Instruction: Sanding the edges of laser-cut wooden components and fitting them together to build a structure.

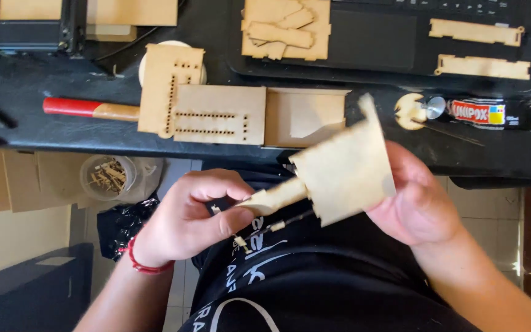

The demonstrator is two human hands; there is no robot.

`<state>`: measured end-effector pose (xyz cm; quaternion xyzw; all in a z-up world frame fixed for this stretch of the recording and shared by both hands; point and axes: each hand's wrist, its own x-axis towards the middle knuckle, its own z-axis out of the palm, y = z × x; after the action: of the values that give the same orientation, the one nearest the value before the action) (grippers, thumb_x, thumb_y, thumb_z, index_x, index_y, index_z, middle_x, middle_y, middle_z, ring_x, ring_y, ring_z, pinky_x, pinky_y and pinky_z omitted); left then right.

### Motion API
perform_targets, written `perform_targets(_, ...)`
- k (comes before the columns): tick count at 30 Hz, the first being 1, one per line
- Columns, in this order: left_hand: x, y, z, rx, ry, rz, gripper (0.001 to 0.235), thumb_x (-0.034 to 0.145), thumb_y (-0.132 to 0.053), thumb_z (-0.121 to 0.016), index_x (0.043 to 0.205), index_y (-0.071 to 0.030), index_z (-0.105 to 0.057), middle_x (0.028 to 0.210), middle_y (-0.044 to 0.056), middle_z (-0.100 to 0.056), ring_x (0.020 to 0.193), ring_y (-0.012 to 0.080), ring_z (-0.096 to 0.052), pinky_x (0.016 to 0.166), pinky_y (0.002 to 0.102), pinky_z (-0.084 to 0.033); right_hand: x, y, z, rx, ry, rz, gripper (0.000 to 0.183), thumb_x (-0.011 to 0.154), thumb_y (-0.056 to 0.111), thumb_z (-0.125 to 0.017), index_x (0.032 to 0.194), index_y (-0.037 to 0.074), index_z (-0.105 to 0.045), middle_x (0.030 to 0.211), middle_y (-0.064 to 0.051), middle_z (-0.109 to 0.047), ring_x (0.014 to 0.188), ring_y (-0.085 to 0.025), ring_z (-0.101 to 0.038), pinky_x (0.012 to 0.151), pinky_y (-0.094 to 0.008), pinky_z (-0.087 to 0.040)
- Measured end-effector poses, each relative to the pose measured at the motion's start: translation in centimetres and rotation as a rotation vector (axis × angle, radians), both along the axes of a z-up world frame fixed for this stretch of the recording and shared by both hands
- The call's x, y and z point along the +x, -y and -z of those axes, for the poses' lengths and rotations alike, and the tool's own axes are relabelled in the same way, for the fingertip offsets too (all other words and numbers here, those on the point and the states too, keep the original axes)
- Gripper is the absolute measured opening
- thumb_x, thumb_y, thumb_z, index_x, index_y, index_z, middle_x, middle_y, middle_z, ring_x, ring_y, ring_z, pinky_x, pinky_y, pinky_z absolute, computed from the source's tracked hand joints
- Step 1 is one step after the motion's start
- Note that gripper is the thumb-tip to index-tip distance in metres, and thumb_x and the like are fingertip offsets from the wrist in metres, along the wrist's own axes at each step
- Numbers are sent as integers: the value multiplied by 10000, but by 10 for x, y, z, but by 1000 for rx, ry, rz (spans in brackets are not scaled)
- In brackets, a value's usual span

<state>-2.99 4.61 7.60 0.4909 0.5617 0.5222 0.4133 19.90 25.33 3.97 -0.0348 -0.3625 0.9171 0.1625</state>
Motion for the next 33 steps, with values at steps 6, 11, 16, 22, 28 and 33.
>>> perform_targets(6,-9,12,-16,-77,-118,193,155,913,-171,-650,997,-54,-707,916,54,-734,812,173,-708,752,290,-563,12,14,4,242,609,-104,457,806,149,-706,1202,-78,-688,928,-206,-770,757,-227,-724,652,-333,-587)
perform_targets(11,-5,10,-37,-159,-571,175,243,883,-230,-666,1079,-95,-714,1000,41,-758,851,228,-729,727,361,-559,3,35,3,196,672,-99,440,818,118,-676,1211,-81,-679,1040,-249,-768,867,-299,-741,719,-388,-598)
perform_targets(16,8,-3,-49,-297,-717,330,186,899,-356,-643,912,-181,-705,777,13,-731,661,286,-674,555,421,-482,5,51,-2,144,640,-156,445,823,126,-688,1201,-106,-672,983,-258,-777,825,-324,-766,712,-425,-640)
perform_targets(22,7,-22,-42,-683,-672,675,312,886,-454,-702,738,-196,-609,603,-34,-609,591,172,-586,576,371,-414,14,59,8,148,652,-202,508,794,210,-723,1232,-43,-675,1110,-213,-766,924,-298,-747,743,-407,-604)
perform_targets(28,-4,-20,-12,-537,-348,715,327,888,-292,-740,655,-149,-562,540,-53,-428,537,89,-411,523,299,-339,13,56,12,87,539,-228,461,874,159,-674,1286,-41,-619,1171,-222,-739,1021,-328,-736,846,-465,-632)
perform_targets(33,-6,-23,-12,-570,-320,717,281,882,-284,-751,671,-157,-616,529,-64,-449,528,78,-407,528,277,-347,12,56,12,55,539,-232,458,872,146,-673,1281,-52,-616,1183,-235,-732,1043,-343,-729,877,-478,-619)
